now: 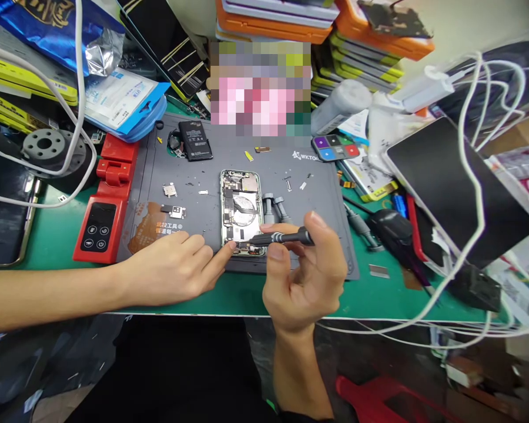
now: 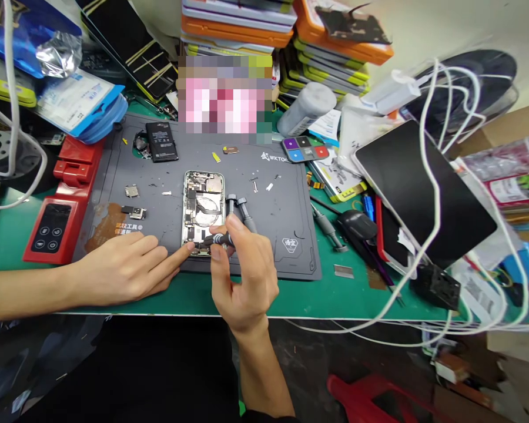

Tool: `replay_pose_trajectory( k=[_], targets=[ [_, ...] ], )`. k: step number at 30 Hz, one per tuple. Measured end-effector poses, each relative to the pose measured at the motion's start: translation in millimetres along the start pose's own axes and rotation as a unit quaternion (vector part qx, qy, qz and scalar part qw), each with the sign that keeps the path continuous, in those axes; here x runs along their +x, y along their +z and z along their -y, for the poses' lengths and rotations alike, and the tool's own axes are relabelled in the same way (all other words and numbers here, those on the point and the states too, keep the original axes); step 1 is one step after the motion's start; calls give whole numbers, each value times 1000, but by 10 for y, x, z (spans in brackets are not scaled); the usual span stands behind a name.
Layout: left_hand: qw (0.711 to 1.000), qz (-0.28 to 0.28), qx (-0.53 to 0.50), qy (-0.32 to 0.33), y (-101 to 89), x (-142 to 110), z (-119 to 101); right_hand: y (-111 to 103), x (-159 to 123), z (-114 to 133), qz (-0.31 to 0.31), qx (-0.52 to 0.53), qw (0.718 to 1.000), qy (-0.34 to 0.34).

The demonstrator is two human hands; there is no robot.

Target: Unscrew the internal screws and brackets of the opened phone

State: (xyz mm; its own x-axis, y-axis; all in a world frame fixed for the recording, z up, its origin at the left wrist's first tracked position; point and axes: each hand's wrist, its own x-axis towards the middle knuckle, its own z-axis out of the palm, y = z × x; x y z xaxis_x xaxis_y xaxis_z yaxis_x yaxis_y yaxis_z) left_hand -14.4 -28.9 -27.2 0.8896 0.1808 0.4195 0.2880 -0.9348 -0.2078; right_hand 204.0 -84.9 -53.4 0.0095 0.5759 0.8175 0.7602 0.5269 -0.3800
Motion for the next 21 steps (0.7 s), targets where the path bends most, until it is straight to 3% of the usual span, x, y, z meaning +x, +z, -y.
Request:
replay_pose_trajectory(
  k=[16,21],
  targets=[
    [1000,21,11,17,-7,-8,-16,18,0,32,1,33,998,49],
    [997,44,53,34,-54,-25,-58,0,38,66,-63,65,996,28]
  ],
)
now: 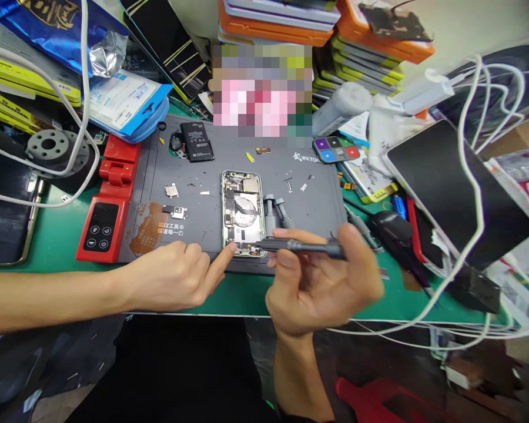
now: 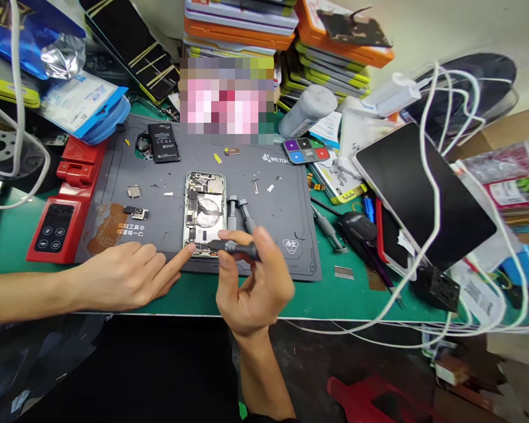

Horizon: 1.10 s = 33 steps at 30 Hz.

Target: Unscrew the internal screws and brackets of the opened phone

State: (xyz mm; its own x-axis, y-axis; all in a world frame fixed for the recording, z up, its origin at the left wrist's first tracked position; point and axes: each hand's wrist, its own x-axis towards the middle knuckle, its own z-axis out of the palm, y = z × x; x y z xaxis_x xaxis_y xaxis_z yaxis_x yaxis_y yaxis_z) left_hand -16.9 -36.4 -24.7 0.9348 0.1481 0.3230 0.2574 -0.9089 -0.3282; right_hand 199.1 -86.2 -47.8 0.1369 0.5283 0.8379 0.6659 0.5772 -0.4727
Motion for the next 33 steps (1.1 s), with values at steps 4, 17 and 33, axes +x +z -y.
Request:
replay_pose_trajectory(
  k=[4,17,33],
  targets=[
    [1000,1,-9,2,-7,-9,0,14,61,121,6,56,997,53],
    [997,-26,-49,-47,30,5,-9,127,6,182,133,142,966,167],
    [996,-36,-62,-62,9,14,18,-24,75,233,7,196,941,276]
  ],
)
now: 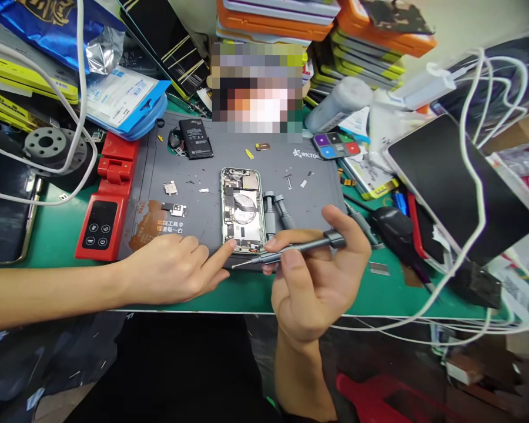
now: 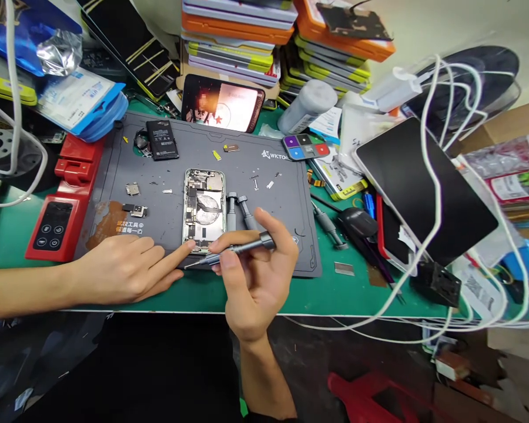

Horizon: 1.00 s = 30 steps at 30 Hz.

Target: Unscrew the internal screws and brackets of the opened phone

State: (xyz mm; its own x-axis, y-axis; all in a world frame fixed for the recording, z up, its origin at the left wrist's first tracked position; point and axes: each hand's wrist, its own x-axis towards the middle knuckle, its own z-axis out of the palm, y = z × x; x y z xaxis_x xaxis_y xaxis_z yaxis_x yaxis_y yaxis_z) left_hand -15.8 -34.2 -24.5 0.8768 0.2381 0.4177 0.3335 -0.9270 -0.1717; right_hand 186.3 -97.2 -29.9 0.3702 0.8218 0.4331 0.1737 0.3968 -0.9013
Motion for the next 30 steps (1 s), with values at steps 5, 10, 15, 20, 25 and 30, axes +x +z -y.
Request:
replay_pose_trajectory(
  k=[5,10,15,20,25,30],
  targets=[
    [1000,10,5,5,-12,6,7,16,-35,15,32,2,999,11],
    [1000,14,-1,6,-21,21,9,23,-38,2,46,0,999,7],
    [1000,13,0,4,-11,26,8,20,-29,5,56,8,998,2],
    [1000,12,-3,2,3,20,15,17,-28,2,56,12,998,8],
    [1000,8,-6,-1,-6,13,17,6,-38,-12,53,18,998,14],
    [1000,18,-7,-7,-14,4,17,4,-47,-7,64,34,997,32]
  ],
)
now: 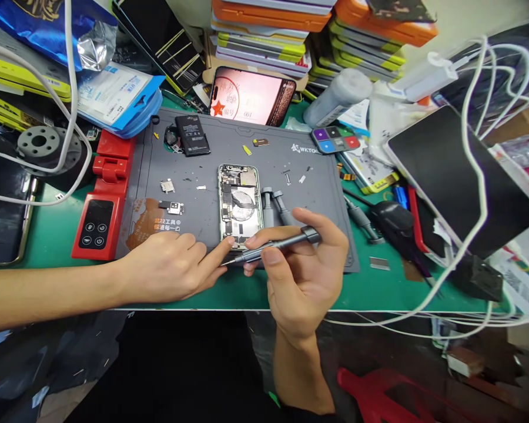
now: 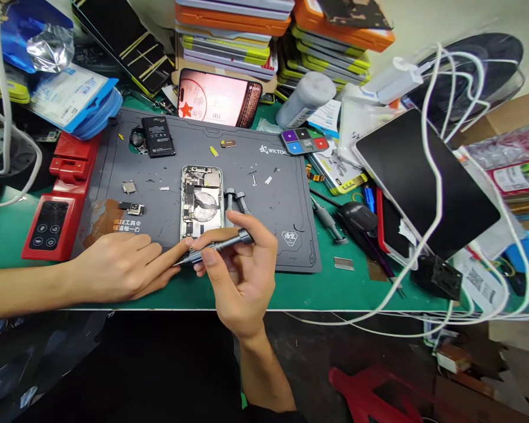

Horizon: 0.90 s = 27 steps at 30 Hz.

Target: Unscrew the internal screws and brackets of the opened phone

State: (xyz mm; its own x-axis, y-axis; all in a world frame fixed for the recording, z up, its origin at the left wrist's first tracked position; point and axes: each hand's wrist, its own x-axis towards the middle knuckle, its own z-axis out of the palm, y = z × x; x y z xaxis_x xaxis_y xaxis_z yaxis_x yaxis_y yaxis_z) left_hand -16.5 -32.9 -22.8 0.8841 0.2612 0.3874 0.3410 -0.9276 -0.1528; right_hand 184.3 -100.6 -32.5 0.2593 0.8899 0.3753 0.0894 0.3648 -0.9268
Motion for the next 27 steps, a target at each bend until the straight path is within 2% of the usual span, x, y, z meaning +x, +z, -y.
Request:
replay_pose_trajectory(
  k=[9,27],
  targets=[
    [1000,-12,6,8,2,20,0,11,11,21,-43,-24,998,-33],
    [1000,-1,4,9,-2,14,-2,2,-12,7,-20,-25,999,-19]
  ],
)
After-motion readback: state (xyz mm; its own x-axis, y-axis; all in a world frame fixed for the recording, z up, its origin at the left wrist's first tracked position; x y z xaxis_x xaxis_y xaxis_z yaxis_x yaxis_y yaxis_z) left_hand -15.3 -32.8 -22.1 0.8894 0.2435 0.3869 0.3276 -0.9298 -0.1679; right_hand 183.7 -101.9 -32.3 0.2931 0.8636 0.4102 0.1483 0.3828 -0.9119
